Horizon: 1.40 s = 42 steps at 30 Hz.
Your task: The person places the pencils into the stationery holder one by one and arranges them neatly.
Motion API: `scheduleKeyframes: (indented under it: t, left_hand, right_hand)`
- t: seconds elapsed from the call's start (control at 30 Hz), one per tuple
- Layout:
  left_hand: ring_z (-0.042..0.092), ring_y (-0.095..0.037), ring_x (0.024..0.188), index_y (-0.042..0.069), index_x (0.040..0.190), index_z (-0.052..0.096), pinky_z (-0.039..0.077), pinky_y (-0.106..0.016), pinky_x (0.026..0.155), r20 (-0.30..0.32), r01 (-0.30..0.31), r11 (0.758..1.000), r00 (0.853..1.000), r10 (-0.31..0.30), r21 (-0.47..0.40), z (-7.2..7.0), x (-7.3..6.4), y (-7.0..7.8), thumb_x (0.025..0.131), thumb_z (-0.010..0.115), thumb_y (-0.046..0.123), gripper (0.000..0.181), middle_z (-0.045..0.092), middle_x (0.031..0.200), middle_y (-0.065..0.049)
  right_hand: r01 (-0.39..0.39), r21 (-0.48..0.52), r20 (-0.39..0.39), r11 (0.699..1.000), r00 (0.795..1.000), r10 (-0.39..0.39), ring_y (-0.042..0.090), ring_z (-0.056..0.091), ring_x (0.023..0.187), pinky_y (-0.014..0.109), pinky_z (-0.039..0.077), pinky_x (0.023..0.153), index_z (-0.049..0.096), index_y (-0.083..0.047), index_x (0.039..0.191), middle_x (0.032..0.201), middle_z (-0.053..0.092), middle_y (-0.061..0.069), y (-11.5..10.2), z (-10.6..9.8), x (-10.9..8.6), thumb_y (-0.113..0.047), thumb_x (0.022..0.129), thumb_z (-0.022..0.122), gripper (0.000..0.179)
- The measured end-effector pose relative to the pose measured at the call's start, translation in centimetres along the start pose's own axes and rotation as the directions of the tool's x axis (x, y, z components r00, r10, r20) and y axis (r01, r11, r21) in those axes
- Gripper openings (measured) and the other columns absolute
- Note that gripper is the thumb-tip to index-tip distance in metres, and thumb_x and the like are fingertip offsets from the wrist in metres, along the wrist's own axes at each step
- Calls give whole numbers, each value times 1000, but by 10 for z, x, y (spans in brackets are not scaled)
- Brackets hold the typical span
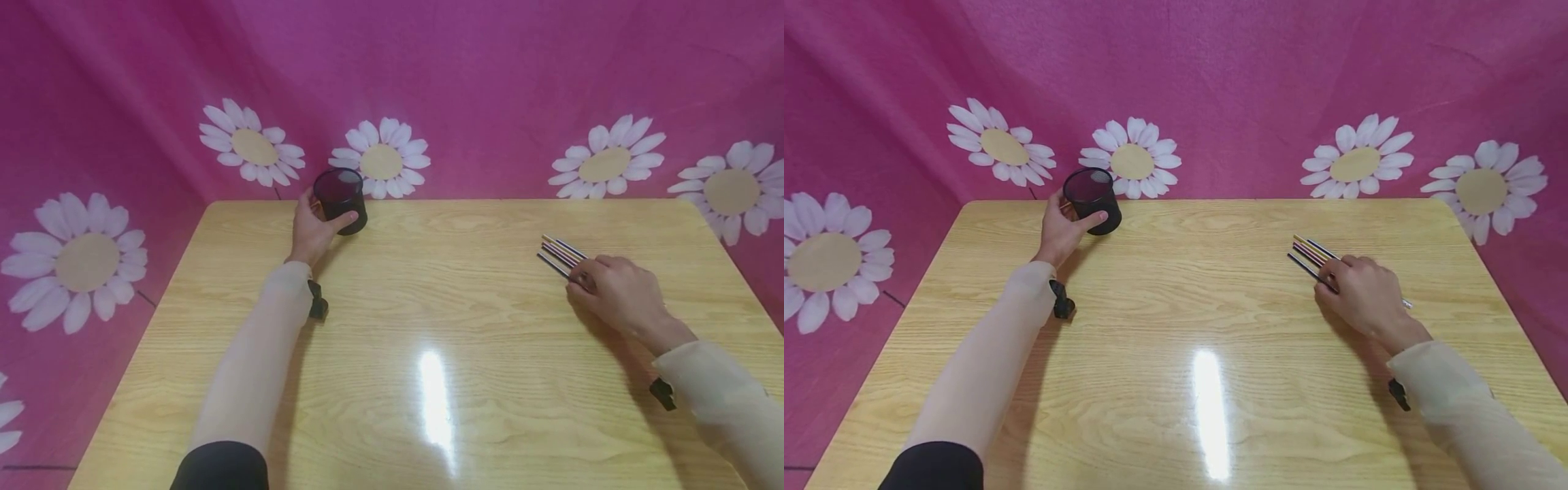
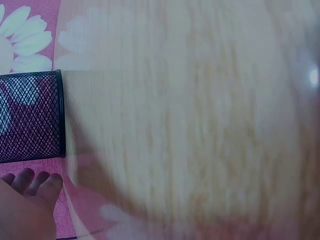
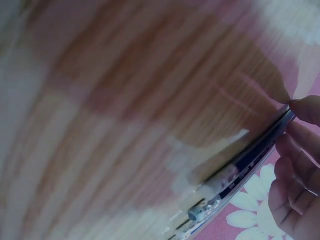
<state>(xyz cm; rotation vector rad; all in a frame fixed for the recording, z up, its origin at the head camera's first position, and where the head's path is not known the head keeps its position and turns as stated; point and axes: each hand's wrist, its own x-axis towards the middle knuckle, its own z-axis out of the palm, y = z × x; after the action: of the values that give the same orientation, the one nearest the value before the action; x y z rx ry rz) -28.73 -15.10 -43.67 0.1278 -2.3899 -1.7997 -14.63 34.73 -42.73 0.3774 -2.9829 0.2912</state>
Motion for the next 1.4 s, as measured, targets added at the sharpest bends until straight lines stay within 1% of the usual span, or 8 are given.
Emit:
scheduleKeyframes:
  t: [0.1,0.27,0.57,0.77,0.93,1.07,1.3,1.4]
  left_hand:
    - [58,-34,137,0,157,45,46,-39,117,-6,-20,999,1000,20,-49,1,1,-1,87,93,8,85,57,152,-20]
    - [62,-33,127,-2,148,54,50,-40,110,-11,-14,999,1000,13,-42,2,1,-3,89,92,11,72,65,142,-20]
    - [62,-34,126,-1,144,56,53,-43,107,-4,20,1000,1000,-20,-20,1,0,-2,88,93,16,69,63,140,-19]
    - [63,-33,121,-2,143,57,54,-43,105,4,2,1000,1000,-2,-6,-4,-3,-1,88,93,16,69,64,138,-19]
    - [63,-31,119,0,143,58,54,-41,102,23,-17,999,1000,16,28,-7,-5,1,88,93,18,68,65,137,-17]
    - [64,-32,120,-1,145,58,54,-42,104,49,-33,998,998,30,55,-8,-7,4,89,92,19,69,66,137,-19]
    - [65,-36,122,-3,148,57,55,-46,107,106,-57,997,993,50,59,-7,-11,9,89,92,18,72,64,134,-22]
    - [66,-37,123,-2,147,57,55,-47,107,126,-59,997,991,52,57,-5,-12,12,89,93,19,72,64,134,-22]
  right_hand:
    - [-23,-5,31,1000,999,23,28,60,74,54,53,63,75,1,107,85,67,8,1,1,1,-19,93,83,26]
    - [-44,-16,60,999,997,45,29,60,75,55,54,68,76,2,109,87,70,11,-1,2,2,-18,94,83,26]
    - [0,-10,8,1000,1000,0,29,61,73,58,54,65,77,0,105,85,72,10,3,4,-1,-17,91,83,23]
    - [-2,-6,16,1000,1000,2,28,59,73,55,53,65,76,1,106,84,70,8,2,5,0,-17,92,83,23]
    - [-9,-9,24,1000,1000,9,27,57,72,51,51,64,76,1,107,81,67,5,2,6,1,-17,93,83,24]
    - [-4,-5,20,1000,1000,4,26,56,72,47,48,62,76,1,107,80,65,3,3,6,0,-17,93,83,24]
    - [9,-8,2,1000,1000,-9,27,57,71,50,48,59,76,-1,106,81,65,3,4,6,-1,-17,93,83,22]
    - [11,-8,1,1000,1000,-11,26,56,71,47,45,58,76,0,106,79,62,2,5,6,-1,-16,92,83,22]
